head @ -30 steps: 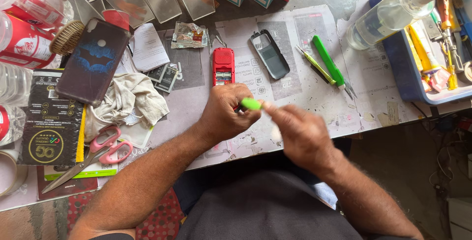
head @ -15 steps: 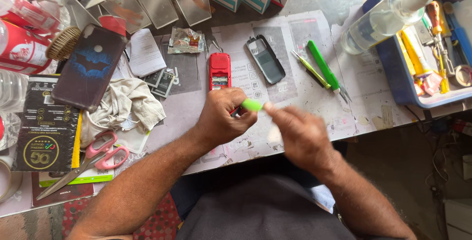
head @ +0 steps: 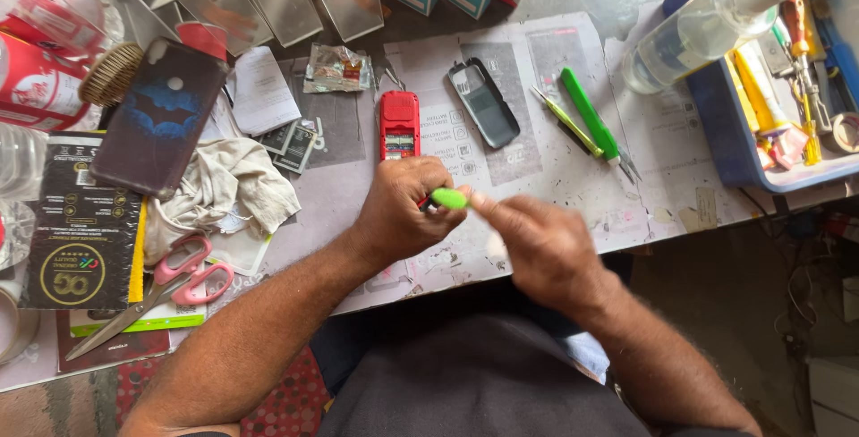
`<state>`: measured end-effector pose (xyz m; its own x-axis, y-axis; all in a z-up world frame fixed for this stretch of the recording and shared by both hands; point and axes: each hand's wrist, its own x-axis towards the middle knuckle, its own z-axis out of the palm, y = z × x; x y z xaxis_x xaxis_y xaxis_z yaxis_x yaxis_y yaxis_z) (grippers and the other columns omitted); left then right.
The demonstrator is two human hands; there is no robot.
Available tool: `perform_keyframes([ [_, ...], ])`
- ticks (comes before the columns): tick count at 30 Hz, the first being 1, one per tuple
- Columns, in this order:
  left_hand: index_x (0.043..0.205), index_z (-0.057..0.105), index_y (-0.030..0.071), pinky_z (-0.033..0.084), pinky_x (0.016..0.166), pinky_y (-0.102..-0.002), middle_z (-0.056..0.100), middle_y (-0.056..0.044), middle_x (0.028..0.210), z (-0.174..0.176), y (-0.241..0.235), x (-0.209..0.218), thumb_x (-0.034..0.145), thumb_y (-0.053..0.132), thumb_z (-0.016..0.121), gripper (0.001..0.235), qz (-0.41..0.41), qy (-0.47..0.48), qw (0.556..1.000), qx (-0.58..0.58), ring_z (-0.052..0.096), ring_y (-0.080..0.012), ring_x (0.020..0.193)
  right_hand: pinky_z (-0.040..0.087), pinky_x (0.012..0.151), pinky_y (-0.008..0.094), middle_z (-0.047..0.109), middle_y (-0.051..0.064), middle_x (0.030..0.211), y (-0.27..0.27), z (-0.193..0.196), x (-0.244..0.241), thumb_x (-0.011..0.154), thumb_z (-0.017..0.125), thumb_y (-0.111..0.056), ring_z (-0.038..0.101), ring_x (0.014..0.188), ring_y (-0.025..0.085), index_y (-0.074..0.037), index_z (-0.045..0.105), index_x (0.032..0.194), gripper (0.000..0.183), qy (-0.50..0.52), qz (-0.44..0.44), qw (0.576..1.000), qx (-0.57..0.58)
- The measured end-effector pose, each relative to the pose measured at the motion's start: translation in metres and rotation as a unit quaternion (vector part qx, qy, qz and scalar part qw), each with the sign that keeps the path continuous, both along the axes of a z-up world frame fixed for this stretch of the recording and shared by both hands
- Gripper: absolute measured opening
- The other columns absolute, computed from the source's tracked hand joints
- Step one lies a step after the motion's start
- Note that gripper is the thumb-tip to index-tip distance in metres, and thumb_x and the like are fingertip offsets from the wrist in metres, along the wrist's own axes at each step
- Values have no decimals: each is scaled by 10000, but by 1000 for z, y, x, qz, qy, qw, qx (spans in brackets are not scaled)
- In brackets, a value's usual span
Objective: The person removes the battery from a red feature phone, then uses a green toothbrush to scrub the battery compartment and the battery itself. The person repeatedly wets the toothbrush with a spray bottle and continues cleaning the phone's interior and exterior surfaces.
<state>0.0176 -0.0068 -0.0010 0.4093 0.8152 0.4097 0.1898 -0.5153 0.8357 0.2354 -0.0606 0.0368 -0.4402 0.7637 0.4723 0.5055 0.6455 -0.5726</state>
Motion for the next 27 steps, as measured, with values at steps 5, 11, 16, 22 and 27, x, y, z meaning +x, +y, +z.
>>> perform_keyframes([
  [5, 690, 568, 61, 464, 529, -299, 601, -13, 640, 3, -2, 0, 886, 69, 758, 274, 27, 0, 1000, -8, 587, -115, 568, 573, 624, 339, 700, 141, 964, 3, 6, 14, 976, 647, 72, 715, 761, 244, -61, 594, 1402, 449, 1, -51, 998, 29],
  [11, 696, 539, 50, 454, 529, -322, 565, -36, 639, 3, 0, -1, 867, 61, 727, 254, 16, 10, 999, 35, 557, -142, 567, 550, 596, 360, 716, 142, 947, -3, 2, 5, 901, 622, 101, 695, 717, 244, -80, 614, 1399, 530, -23, -15, 1000, 7],
  [16, 728, 545, 52, 443, 520, -328, 569, -39, 657, 3, -1, -1, 872, 54, 749, 249, 10, -5, 999, 39, 562, -147, 571, 564, 602, 354, 720, 139, 965, 1, 5, 2, 914, 630, 89, 703, 738, 235, -101, 611, 1405, 527, -31, -12, 999, 12],
  [22, 722, 555, 54, 444, 510, -331, 569, -36, 649, 3, 0, -3, 839, 70, 799, 272, 16, -1, 999, 43, 553, -143, 568, 552, 575, 346, 727, 137, 959, 7, 5, -3, 935, 620, 104, 697, 699, 216, -91, 596, 1421, 525, -21, 8, 999, 27],
  [27, 739, 580, 62, 468, 536, -316, 582, -22, 664, 2, 0, -2, 859, 49, 770, 225, 13, -4, 1000, 28, 576, -132, 582, 555, 582, 345, 721, 140, 972, 6, 5, 0, 931, 621, 105, 703, 719, 230, -111, 580, 1434, 549, -17, -5, 1000, 25],
])
